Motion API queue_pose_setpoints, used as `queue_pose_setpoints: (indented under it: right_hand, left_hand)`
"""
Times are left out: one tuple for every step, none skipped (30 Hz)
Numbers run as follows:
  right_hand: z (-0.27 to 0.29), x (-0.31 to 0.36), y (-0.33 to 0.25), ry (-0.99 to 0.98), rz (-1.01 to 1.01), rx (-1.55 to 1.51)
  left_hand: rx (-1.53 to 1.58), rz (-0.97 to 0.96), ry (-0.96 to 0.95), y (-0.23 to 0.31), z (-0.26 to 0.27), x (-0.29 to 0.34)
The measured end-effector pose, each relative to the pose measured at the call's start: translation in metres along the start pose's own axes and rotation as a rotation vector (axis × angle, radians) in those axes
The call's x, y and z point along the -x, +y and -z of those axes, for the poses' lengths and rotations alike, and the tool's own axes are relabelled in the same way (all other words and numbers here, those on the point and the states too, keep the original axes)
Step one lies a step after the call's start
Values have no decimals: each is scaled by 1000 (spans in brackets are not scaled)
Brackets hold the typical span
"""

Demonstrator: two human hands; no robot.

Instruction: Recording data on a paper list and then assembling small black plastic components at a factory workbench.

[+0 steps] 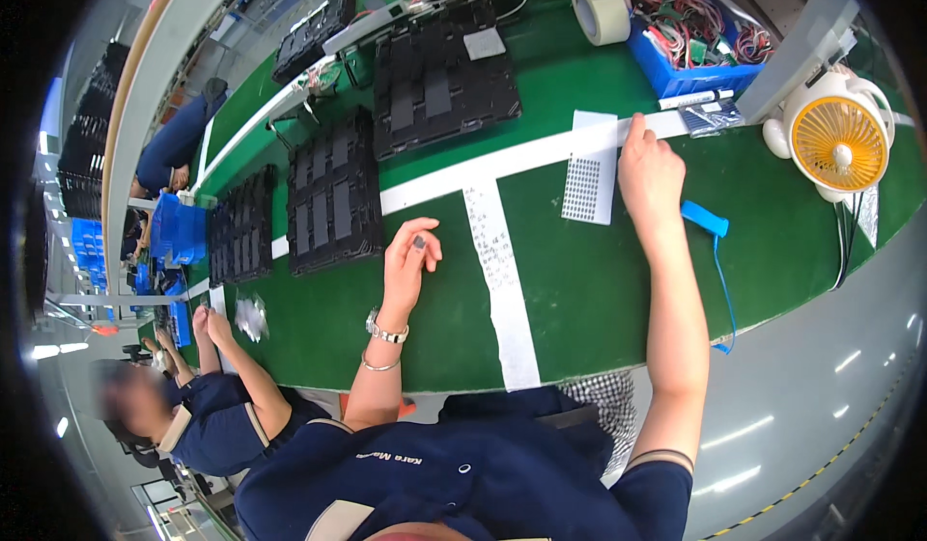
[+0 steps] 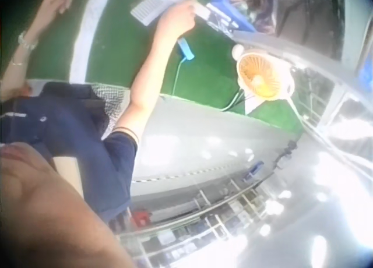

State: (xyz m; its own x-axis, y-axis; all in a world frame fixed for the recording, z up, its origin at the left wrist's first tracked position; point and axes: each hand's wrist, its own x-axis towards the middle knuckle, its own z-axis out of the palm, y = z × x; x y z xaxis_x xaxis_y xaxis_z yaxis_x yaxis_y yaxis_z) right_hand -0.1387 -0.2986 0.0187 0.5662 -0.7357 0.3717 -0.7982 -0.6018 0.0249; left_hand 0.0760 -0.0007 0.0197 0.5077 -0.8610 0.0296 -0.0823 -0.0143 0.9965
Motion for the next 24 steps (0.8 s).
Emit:
queue_pose_setpoints:
  right_hand:
    - [2, -1, -2, 1, -6, 10]
    - [3, 1, -4, 10, -2, 34]
    - [5, 0, -6, -14, -22, 30]
    - [7, 1, -6, -5, -47, 16]
    - [9, 0, -6, 3, -70, 2]
    - [11, -1, -6, 21, -84, -12]
    - [17, -3, -6, 40, -94, -41]
    - [20, -4, -6, 84, -84, -77]
    - [22, -3, -7, 127, -71, -114]
    - [27, -3, -9, 179, -43, -159]
    - [31, -3, -10, 187, -36, -223]
    - [33, -4, -15, 204, -37, -264]
    - [34, -3, -22, 216, -27, -305]
    - [37, -1, -27, 226, 9, -339]
    - [41, 2, -34, 234, 48, -375]
    - [44, 6, -43, 255, 108, -425]
    - [47, 14, -52, 205, 157, -468]
    - [49, 20, -59, 203, 235, -511]
    - [50, 28, -67, 199, 306, -560]
    - [48, 37, -76, 157, 347, -594]
    - [47, 44, -84, 115, 388, -627]
    - [54, 50, -91, 81, 428, -683]
    - [51, 53, -94, 58, 479, -752]
    - [50, 57, -96, 1, 473, -786]
  left_hand:
    - [-14, 0, 1, 0, 0, 0]
    - [-25, -3, 4, -2, 1, 0]
    - [-36, -5, 8, -2, 1, -1]
    - [-32, -16, 9, -2, -1, -1]
    - [-29, -8, 10, -2, -2, -3]
    - [-31, -21, 2, -1, -2, -7]
    - [-31, -37, -3, 0, -4, -11]
    - [-36, -30, 8, -1, -6, -12]
    - [-52, -18, 10, -2, -6, -11]
    - [-63, -17, 14, -4, -7, -11]
    - [-71, -15, 25, -5, -9, -12]
    - [-86, -17, 17, -5, -9, -14]
    - [-100, -7, 16, -5, -9, -13]
    - [-106, 5, 15, -6, -10, -13]
    - [-112, 17, 17, -6, -11, -15]
    - [-111, -1, 18, -4, -13, -15]
    - [-105, -12, 23, -3, -15, -16]
    - [-104, -17, 26, -1, -18, -17]
    - [-112, -18, 26, 2, -19, -16]
    - [-132, -4, 54, 4, -20, -14]
    - [-131, 3, 58, 7, -21, -11]
    - [-145, 1, 55, 7, -21, -10]
    - [-161, -7, 50, 7, -22, -12]
    - [-160, -19, 59, 5, -24, -13]
